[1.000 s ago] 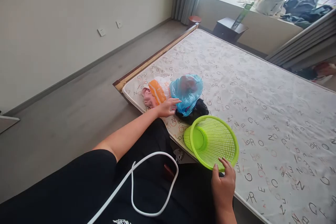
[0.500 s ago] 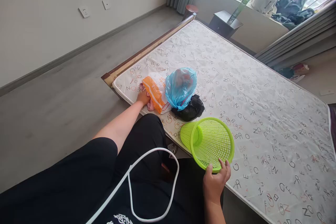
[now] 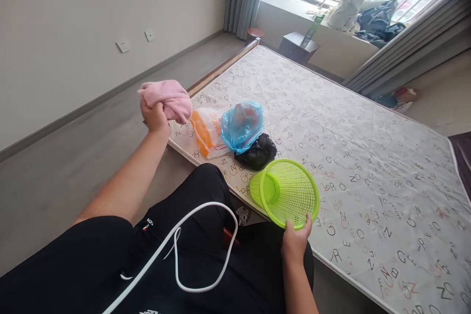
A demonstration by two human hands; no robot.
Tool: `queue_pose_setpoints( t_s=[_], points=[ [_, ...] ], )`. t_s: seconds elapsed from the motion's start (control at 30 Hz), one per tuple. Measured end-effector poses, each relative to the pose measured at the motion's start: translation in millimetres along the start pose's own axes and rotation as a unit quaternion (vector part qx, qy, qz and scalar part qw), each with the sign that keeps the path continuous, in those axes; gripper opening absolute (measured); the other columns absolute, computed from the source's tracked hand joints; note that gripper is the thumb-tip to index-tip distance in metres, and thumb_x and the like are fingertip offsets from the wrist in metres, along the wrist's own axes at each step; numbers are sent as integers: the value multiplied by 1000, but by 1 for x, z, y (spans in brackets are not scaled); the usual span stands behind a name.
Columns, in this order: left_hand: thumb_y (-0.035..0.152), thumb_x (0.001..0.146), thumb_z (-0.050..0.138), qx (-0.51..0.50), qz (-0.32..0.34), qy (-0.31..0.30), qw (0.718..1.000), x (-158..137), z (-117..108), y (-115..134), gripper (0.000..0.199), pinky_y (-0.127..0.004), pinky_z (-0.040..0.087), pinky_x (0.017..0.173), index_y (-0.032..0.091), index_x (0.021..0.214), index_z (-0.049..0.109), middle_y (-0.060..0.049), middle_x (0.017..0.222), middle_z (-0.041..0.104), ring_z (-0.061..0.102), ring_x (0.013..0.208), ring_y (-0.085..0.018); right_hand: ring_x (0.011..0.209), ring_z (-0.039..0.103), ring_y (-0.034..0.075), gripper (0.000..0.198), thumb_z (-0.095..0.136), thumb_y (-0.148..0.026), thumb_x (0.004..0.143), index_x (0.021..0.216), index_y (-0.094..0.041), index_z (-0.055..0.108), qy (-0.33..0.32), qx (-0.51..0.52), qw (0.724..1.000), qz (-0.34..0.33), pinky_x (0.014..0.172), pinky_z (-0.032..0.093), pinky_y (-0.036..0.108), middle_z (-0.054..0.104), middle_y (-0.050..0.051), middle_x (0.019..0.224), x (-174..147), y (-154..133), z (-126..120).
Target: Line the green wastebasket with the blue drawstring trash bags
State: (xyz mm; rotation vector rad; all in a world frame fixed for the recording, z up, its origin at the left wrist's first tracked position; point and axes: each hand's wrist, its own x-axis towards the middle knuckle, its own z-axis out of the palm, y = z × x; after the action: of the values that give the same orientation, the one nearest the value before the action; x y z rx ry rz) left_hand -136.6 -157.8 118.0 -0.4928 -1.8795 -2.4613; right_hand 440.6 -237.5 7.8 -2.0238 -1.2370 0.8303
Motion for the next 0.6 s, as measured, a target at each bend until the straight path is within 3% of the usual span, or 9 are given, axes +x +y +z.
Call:
queue_pose_setpoints(
  t_s=[0.1,0.2,0.27,0.3,0.33,0.4,0.43,0.5,0.6],
  points=[
    [-9,86,44,-64,23,-75,995,-47,26,55,46,-20,51,88,9,129,48,-1,112,65,60,92,-6,159,27,37,91,56,-38,82,164,-13,26,-6,1,1000,-27,131,22,53,32,19,168,1,-8,5],
    [1,84,54,-99,25,-191,976,-142,53,87,46,-26,54,95,14,128,55,-3,117,67,64,105,-14,159,27,36,92,52,-33,81,165,-9,23,-13,-9,999,-45,131,23,52,31,21,167,0,-18,10],
    [8,81,61,-26,-13,-297,955,-211,63,94,38,-31,57,94,16,119,63,-3,110,71,68,102,-18,158,29,38,92,52,-31,80,164,-6,22,-10,-13,999,-47,129,27,52,32,24,165,1,-24,14],
    [11,79,64,23,-27,-394,918,-241,64,94,36,-33,58,93,17,115,66,-4,106,73,69,100,-21,156,31,39,91,51,-30,81,164,-6,22,-8,-16,998,-54,128,29,53,34,25,163,3,-26,15],
    [12,77,68,67,-23,-511,857,-266,63,91,37,-37,58,95,18,114,68,-5,107,74,70,102,-24,154,35,40,89,51,-30,82,163,-6,24,-8,-19,998,-67,126,32,54,38,26,160,5,-26,17],
    [20,75,76,131,36,-632,763,-301,56,76,44,-47,52,109,20,119,71,-10,122,73,67,119,-31,148,43,40,83,52,-32,84,160,-9,28,-16,-26,995,-98,121,39,55,47,24,153,10,-22,19],
    [24,76,78,156,70,-641,748,-312,51,65,48,-51,44,117,21,124,71,-12,133,69,61,130,-34,145,46,39,81,52,-33,85,160,-11,29,-18,-28,994,-107,119,41,55,50,23,150,12,-18,20],
    [31,80,79,195,98,-597,772,-324,43,38,61,-57,27,128,25,139,64,-13,155,54,43,149,-37,144,48,38,80,53,-35,86,159,-13,28,-3,-34,993,-114,116,44,55,50,22,150,11,-5,17],
    [35,77,80,213,-56,-577,787,-332,35,-6,96,-60,19,129,24,162,36,-18,169,34,28,158,-39,151,36,41,75,57,-39,90,156,-16,32,64,-84,982,-155,117,41,61,36,26,159,4,9,5]
  ],
)
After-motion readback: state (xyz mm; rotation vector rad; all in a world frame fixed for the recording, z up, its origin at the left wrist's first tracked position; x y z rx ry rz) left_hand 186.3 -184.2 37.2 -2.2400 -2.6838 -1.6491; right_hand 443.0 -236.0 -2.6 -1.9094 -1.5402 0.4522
